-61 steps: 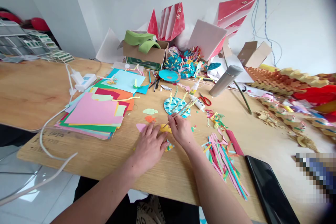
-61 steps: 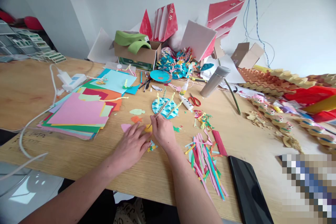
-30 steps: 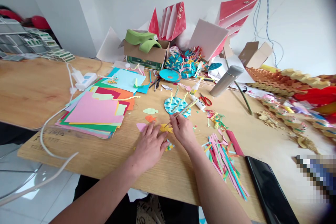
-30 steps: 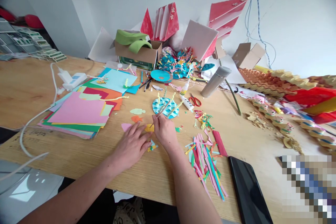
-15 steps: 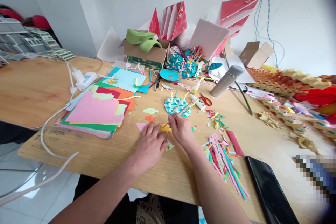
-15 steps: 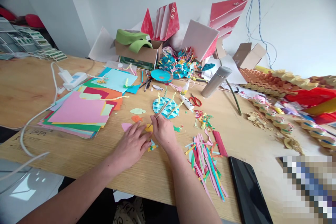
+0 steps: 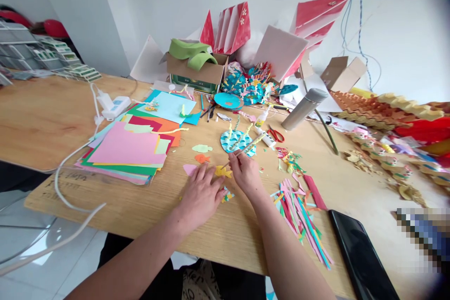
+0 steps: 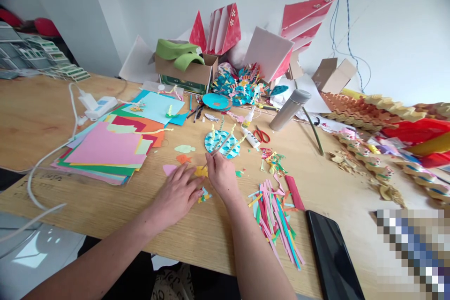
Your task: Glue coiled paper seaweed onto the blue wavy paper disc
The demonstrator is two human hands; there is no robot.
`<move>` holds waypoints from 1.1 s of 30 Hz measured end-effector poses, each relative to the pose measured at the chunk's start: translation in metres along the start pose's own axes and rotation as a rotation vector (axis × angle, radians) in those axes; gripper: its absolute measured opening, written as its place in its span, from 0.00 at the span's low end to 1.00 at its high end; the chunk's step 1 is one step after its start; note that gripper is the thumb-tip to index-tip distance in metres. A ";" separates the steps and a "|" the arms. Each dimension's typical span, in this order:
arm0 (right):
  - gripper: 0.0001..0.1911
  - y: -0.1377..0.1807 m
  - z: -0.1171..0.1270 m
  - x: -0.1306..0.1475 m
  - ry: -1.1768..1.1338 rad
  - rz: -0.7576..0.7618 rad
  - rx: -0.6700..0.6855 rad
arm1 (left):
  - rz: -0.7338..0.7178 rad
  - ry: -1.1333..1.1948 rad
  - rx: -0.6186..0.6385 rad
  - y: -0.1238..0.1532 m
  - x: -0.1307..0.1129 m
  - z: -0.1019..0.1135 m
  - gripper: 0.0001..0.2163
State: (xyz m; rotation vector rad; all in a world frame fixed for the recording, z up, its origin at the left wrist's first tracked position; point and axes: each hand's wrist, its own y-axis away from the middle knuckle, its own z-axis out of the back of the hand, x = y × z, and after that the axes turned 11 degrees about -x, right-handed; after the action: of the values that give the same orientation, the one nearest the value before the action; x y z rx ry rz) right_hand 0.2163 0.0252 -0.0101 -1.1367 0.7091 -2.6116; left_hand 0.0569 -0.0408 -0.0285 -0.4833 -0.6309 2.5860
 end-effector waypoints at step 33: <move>0.16 0.002 0.001 0.004 0.010 0.019 0.027 | 0.003 -0.009 0.022 0.000 0.000 0.001 0.17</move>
State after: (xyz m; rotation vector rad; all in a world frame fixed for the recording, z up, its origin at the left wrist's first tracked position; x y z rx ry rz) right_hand 0.2149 0.0219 -0.0079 -1.1048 0.6806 -2.6050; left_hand 0.0570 -0.0414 -0.0280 -0.4664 -0.6049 2.5968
